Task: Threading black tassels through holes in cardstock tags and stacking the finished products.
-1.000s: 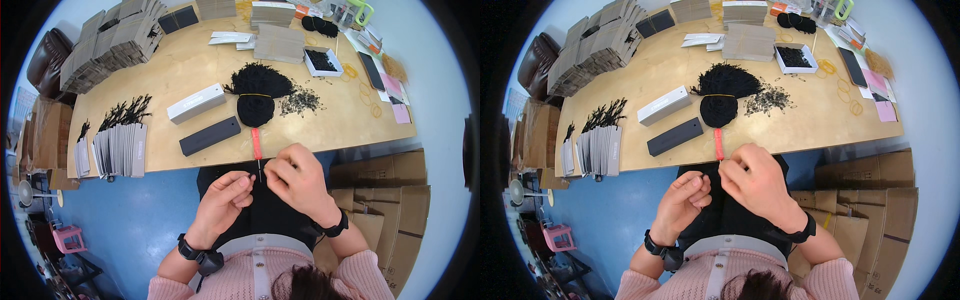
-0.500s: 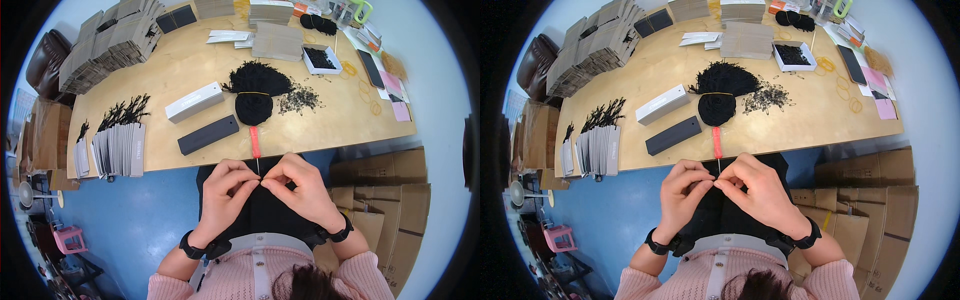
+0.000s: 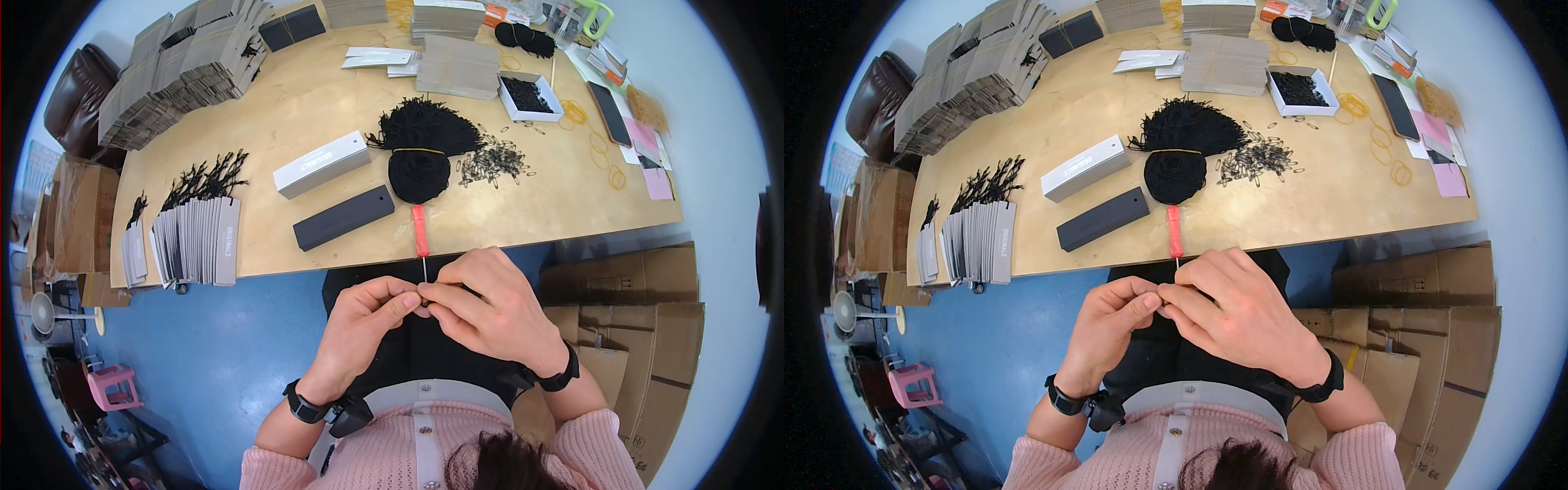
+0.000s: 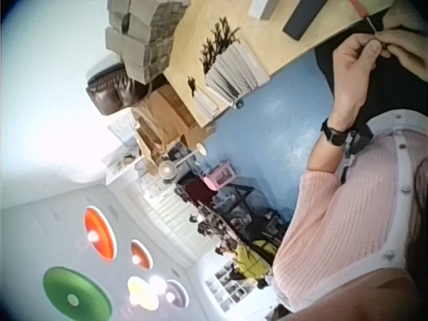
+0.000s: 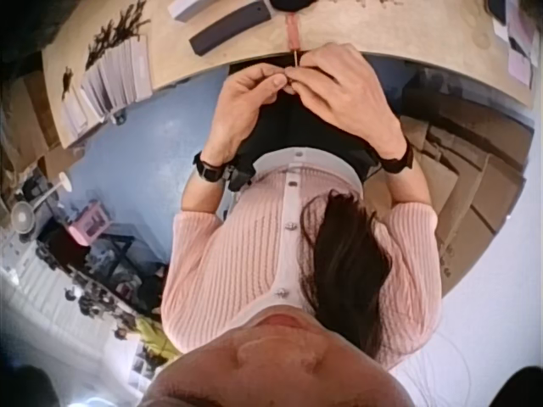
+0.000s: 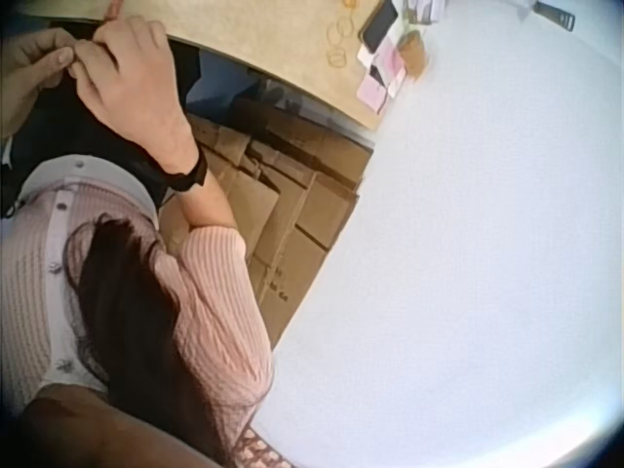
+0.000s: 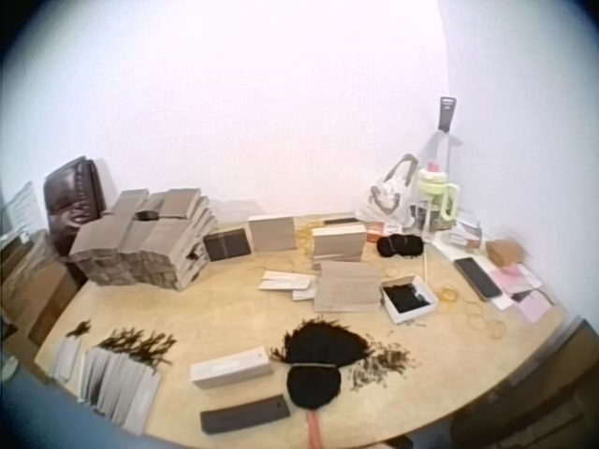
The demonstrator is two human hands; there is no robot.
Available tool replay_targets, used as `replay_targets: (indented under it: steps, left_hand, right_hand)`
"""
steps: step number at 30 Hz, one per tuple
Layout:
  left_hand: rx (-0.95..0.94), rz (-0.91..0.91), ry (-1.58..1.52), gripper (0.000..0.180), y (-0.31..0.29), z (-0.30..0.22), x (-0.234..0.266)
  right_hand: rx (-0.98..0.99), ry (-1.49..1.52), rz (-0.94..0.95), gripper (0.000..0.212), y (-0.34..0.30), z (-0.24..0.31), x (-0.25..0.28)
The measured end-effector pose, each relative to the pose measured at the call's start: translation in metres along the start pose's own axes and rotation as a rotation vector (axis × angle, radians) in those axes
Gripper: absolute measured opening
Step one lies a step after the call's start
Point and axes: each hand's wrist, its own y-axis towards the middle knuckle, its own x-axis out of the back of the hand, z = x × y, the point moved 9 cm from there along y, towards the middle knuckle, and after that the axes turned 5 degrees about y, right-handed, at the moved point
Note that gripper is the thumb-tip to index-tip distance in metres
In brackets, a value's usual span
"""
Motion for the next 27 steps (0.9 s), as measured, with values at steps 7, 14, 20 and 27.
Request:
replay_targets:
  steps: [7, 14, 20, 27]
  left_hand:
    - [-0.234, -0.206, 0.520, 0.009, -0.006, -0.026, -0.007]
    - [-0.403, -0.344, 0.756, 0.006, -0.010, -0.040, -0.006]
    - [-0.343, -0.280, 0.389, 0.004, -0.003, -0.024, 0.004]
    - [-0.289, -0.251, 0.348, 0.010, -0.007, -0.025, 0.000]
  right_hand:
    - [0.006, -0.127, 0.075, 0.018, -0.005, -0.007, -0.016]
    - [-0.084, -0.094, -0.025, 0.020, -0.007, -0.013, -0.008]
    - [-0.046, -0.067, -0.081, 0.024, -0.008, -0.001, -0.006]
    - [-0.091, -0.087, -0.102, 0.021, -0.010, -0.005, -0.009]
